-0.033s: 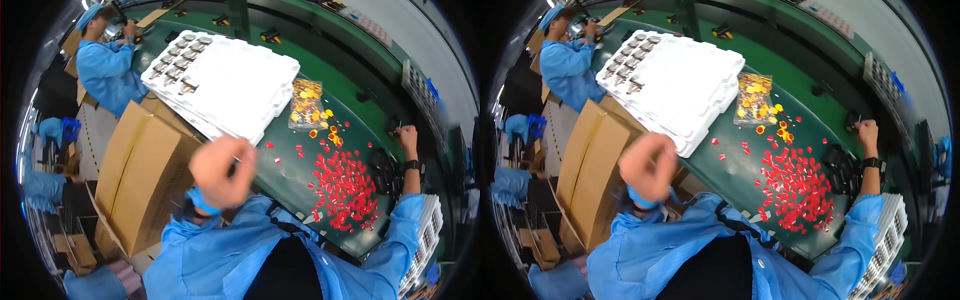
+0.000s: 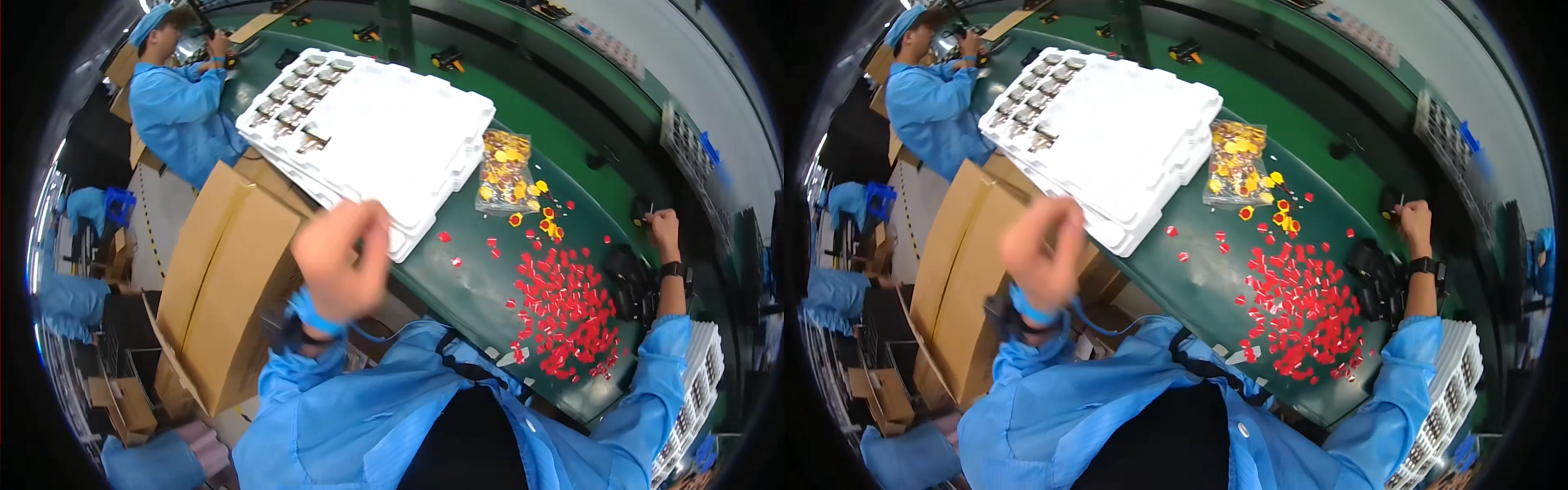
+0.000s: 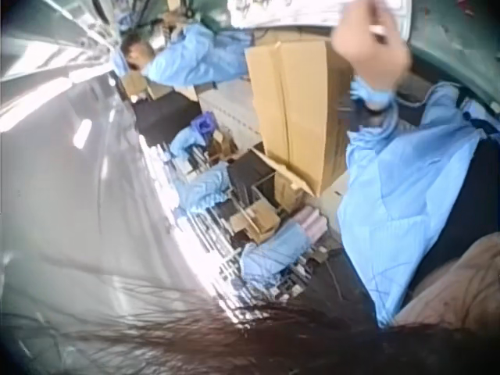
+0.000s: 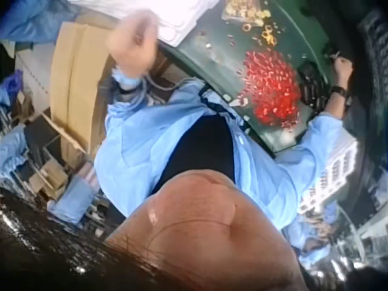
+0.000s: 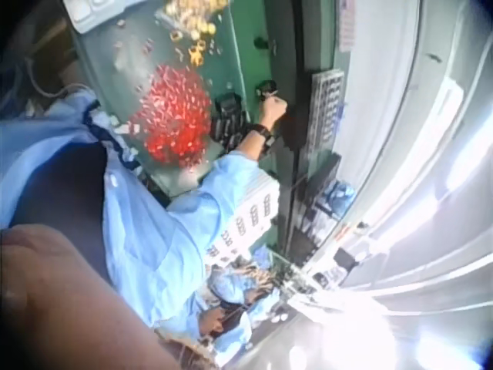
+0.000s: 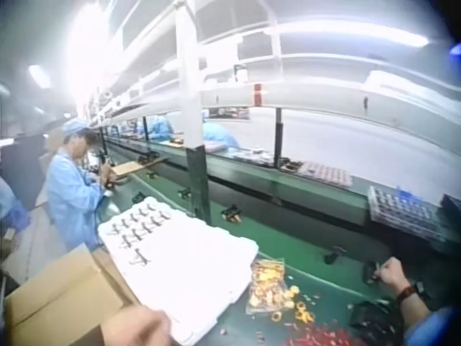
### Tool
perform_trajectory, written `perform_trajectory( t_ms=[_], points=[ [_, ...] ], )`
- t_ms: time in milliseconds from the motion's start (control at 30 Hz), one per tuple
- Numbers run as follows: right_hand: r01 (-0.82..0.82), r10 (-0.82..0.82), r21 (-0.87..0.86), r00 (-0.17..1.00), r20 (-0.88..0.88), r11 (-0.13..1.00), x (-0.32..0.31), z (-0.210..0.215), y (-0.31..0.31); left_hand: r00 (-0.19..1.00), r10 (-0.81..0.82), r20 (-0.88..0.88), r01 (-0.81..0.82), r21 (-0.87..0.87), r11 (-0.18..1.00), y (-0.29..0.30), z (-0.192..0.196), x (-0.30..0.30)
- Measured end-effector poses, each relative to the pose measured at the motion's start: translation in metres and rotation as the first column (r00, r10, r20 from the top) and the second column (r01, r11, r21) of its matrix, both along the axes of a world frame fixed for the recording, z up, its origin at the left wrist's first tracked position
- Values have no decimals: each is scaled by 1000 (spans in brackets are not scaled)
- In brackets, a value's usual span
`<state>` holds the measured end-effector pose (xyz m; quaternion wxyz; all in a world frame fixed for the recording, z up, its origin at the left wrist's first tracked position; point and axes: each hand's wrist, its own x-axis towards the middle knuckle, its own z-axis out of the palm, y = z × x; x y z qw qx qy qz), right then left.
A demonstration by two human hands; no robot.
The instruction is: Assembling electronic components by attaching small yellow stickers to black plastic housings.
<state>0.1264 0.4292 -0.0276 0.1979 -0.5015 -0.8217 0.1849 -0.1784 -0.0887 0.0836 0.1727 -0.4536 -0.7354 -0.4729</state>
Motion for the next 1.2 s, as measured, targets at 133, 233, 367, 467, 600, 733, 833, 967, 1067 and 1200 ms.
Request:
perform_trajectory(
  t_ms=[133,233,367,467,600,733,833,967,1067,1200],
  points=[
    [105,-114,-244,993,-22,964,-12,10,-14,971,210,-114,-239,-466,852,-14,7,-117],
    [56,-56,9,998,9,998,2,36,-21,985,21,-173,-134,-677,723,-4,-9,-189],
    [-170,168,11,953,-251,985,3,108,-130,982,-124,-142,-34,-782,622,1,-24,-232],
    [-273,245,-30,901,-357,961,38,122,-218,981,-109,-163,-54,-759,648,-9,-11,-219],
    [-259,263,57,913,-310,964,90,112,-313,983,-50,-175,-63,-587,807,20,15,-117],
    [-371,325,-40,855,-405,928,88,73,-349,865,-500,-44,419,-484,768,98,-30,20],
    [-397,343,-25,822,-455,918,79,45,-357,914,-353,-201,113,-710,695,155,-91,48],
    [-378,302,-26,777,-552,925,89,37,-366,872,-394,-289,86,-703,706,178,-140,39],
    [-318,258,-10,787,-560,948,91,38,-371,877,-435,-203,162,-728,666,170,-129,39],
    [-304,406,272,748,-525,913,58,41,-366,855,-492,164,491,-563,665,124,-62,82]
  ],
)
